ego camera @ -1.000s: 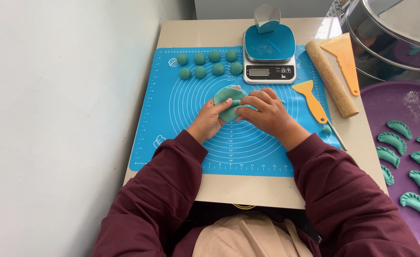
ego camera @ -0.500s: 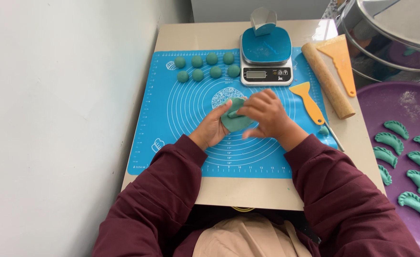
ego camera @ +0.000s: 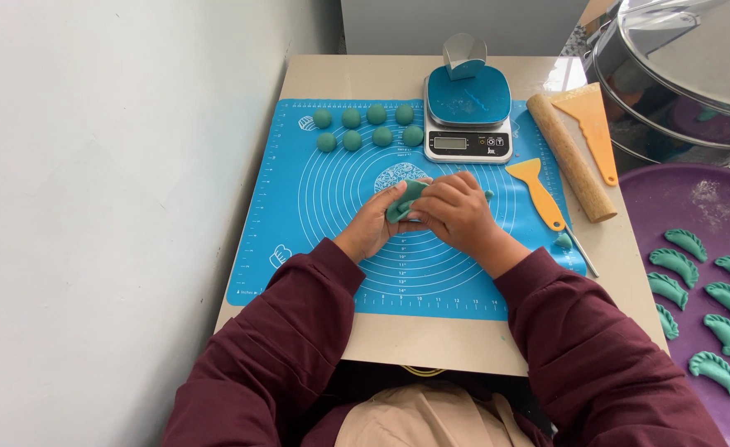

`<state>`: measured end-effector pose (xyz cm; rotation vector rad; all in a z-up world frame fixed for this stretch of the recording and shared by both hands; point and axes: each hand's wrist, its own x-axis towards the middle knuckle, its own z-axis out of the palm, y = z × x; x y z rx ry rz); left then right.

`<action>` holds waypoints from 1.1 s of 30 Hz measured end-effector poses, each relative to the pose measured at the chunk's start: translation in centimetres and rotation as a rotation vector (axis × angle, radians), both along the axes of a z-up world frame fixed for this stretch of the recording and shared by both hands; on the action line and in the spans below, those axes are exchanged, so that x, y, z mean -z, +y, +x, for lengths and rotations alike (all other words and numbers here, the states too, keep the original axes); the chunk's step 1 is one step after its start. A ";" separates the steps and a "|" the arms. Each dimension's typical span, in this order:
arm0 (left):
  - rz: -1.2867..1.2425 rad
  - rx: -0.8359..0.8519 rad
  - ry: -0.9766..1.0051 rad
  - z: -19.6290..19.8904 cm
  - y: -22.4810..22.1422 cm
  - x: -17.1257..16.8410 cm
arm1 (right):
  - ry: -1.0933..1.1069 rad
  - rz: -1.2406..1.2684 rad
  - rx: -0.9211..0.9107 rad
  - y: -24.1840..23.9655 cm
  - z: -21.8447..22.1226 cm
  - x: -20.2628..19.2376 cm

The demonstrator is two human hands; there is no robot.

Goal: Rolling out dough balls and hand-shaping them into filled pastries with crimped edges

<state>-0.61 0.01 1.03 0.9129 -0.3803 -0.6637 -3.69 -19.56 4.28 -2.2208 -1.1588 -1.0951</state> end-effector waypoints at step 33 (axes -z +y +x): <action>0.216 -0.044 -0.368 -0.2 -1.3 1.9 | 0.268 0.301 0.117 0.1 0.3 0.7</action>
